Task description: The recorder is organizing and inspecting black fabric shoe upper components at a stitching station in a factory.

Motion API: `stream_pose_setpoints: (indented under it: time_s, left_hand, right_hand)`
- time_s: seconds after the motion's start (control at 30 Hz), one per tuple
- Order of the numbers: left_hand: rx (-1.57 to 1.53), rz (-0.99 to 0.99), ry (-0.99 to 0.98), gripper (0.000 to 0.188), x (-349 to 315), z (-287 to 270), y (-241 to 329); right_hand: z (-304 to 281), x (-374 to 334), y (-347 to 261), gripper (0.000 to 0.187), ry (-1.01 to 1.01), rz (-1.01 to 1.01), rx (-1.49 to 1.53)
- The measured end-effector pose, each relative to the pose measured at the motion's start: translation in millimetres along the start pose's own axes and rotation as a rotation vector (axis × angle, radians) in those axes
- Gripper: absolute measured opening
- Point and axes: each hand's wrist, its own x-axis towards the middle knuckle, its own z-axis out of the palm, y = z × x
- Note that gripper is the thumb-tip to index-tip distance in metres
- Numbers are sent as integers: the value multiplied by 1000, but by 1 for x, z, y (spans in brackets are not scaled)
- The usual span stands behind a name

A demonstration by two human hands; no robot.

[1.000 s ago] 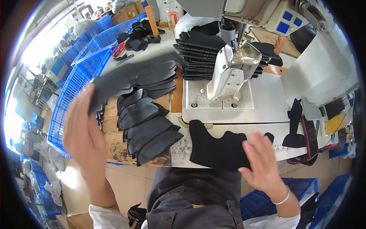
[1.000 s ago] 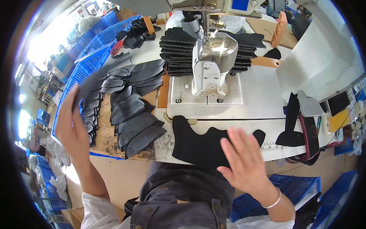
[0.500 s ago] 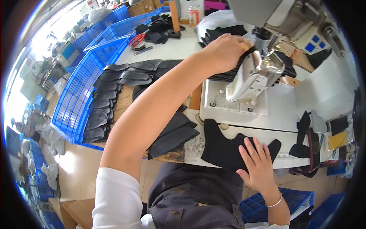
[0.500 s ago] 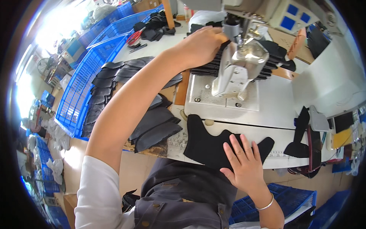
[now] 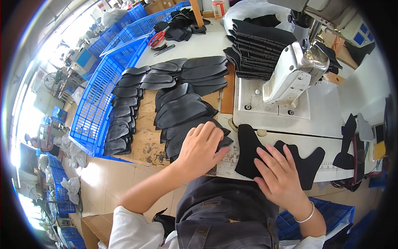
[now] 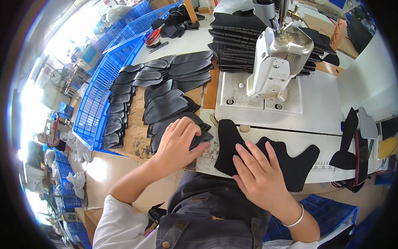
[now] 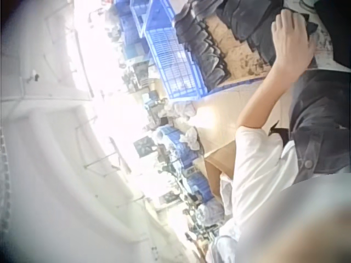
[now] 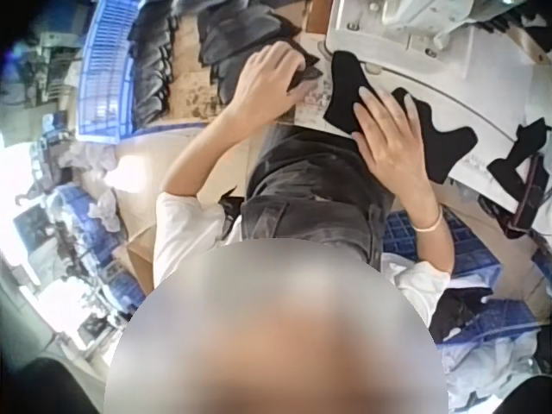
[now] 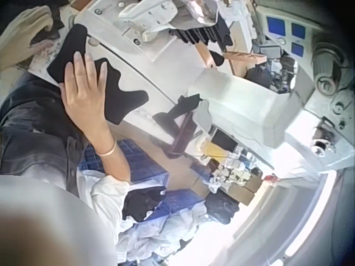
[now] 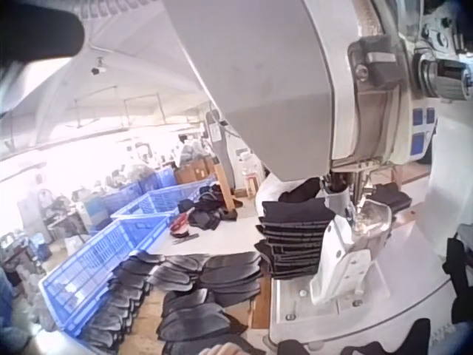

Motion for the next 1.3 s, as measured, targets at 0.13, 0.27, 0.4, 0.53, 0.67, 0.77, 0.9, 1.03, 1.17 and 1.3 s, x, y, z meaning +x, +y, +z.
stream_pose_setpoints:
  time_s: [0.13,0.27,0.4,0.53,0.67,0.77,0.9,1.03,1.17,1.3]
  left_hand:
    - [-122,-72,268,22,-13,2,-6]
    - [-515,-586,463,19,-51,-24,-22]
    - [-800,-844,302,14,-87,-37,-33]
    - [-563,-637,459,10,-79,-42,-16]
    - [-483,-595,720,8,-97,-60,-14]
    - [-500,-639,779,6,-112,-73,-12]
    - [-530,-410,958,13,-109,-82,6]
    - [-1306,-105,349,16,-79,-70,42]
    - [-1202,-152,185,15,-40,-49,48]
    - [-927,-249,-71,17,-6,-12,57]
  right_hand:
    - [6,3,-5,43,-16,23,18]
    - [6,-6,-3,45,-22,62,47]
    - [6,13,-13,43,60,-7,58]
    - [16,63,-45,44,122,-180,177]
    - [44,75,-45,46,63,-115,117]
    - [44,67,-41,55,40,-124,92]
    - [22,66,-47,62,119,-120,546]
    - [11,53,-46,67,-71,-43,1388]
    - [-15,17,-15,36,-316,321,1379]
    - [-41,-19,13,29,-104,716,1031]
